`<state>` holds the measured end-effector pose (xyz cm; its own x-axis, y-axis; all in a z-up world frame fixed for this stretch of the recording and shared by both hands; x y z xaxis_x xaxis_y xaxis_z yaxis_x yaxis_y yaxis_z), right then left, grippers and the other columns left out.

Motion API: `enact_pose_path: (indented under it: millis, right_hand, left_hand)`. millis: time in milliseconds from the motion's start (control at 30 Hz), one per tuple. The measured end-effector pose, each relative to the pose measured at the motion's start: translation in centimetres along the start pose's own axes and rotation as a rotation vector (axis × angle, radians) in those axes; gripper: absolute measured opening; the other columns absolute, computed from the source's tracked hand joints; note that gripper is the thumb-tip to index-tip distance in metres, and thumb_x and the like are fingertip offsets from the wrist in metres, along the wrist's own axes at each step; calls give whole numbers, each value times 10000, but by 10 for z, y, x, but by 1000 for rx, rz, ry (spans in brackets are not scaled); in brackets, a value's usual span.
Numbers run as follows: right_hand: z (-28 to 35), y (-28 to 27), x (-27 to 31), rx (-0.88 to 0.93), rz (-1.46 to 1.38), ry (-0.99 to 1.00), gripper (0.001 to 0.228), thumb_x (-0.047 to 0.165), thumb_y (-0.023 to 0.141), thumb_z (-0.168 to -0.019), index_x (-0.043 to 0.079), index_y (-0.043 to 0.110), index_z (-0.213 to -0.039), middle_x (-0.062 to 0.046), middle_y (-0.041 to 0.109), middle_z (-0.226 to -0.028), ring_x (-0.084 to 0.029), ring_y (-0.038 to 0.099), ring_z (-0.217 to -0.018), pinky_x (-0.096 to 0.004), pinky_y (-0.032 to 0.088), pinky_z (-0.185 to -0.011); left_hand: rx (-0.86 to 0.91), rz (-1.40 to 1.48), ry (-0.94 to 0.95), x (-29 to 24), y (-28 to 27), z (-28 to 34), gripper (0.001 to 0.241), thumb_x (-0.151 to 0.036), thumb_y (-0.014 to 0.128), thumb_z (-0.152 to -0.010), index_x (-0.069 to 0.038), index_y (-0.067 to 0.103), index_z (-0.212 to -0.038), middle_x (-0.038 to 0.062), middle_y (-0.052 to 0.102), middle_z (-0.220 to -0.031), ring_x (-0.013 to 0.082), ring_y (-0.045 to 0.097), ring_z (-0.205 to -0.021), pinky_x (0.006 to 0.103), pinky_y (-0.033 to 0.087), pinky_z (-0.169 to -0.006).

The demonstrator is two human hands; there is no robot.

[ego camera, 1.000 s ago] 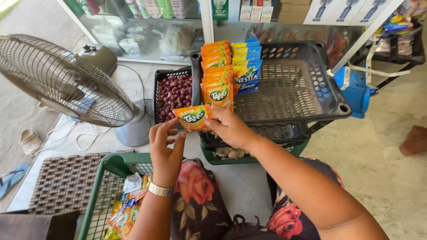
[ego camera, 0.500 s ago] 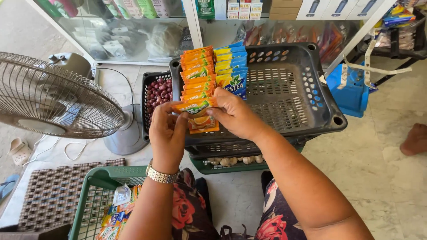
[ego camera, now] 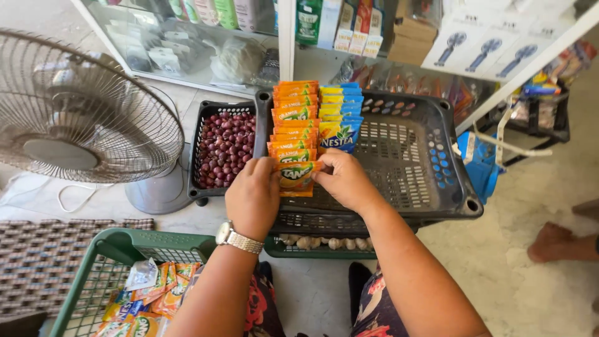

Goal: Organizing and sorting flavored drink sachets from one basket to another in a grocery store.

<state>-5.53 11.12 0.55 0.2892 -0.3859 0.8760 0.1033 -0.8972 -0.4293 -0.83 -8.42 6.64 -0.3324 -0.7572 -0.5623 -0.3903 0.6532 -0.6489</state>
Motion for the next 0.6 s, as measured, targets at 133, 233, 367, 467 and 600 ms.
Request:
enact_pose_path:
  millis: [133, 233, 367, 467, 600]
  right_hand:
    - [-6, 6, -9, 24, 182, 22, 113, 66, 766, -820, -7, 736, -901, -61, 636, -850, -163, 626, -746, -325, 503, -663]
    - [-11, 10, -36, 19, 39, 248, 123, 111, 721, -852, 11, 714, -924, -40, 653, -869, -143, 659, -687, -304, 551, -606]
    - [-19, 11, -57, 4, 101, 211, 228, 159, 811, -829, -4, 675, -911, -70, 696, -821, -137, 652, -679, -290, 551, -589]
    - [-21, 5, -29, -53, 93, 251, 405, 169, 867, -765, 13, 590, -1016, -42, 669, -842, -119, 639, -682, -303, 551, -545]
    - [-13, 22, -46, 104, -98, 587, 501, 170, 843, -743, 75, 576, -1157, -50, 708, -838, -137, 651, -622, -289, 515, -506]
  left_hand:
    - [-29, -104, 57, -8, -6, 2, 79, -167, 656, -915, -144, 625, -984, 56, 643, -925, 313, 649, -876, 451, 527, -680]
    - [-9, -139, 27, -5, -8, 2, 106, -176, 651, -917, -168, 644, -1023, 47, 625, -945, 303, 636, -872, 445, 522, -640]
    - [-17, -82, 67, -8, -12, 5, 288, -147, 639, -904, -172, 651, -1191, 65, 612, -971, 310, 634, -864, 436, 532, -642]
    - [-23, -43, 65, -5, -14, 5, 309, -140, 647, -898, -168, 652, -1206, 69, 622, -997, 314, 640, -874, 438, 533, -670]
    - [-57, 52, 70, 2, -17, 6, 283, -105, 647, -900, -149, 665, -1179, 74, 632, -1021, 315, 652, -893, 427, 538, -726]
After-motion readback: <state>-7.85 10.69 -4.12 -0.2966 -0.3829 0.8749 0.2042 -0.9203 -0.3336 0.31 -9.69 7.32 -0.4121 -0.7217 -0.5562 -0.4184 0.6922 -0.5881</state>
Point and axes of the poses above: each hand's wrist, its own z-axis away from the middle knuckle, its own y-axis out of the palm, x = y × z, the point moved 9 cm from there along -z, towards the middle knuckle
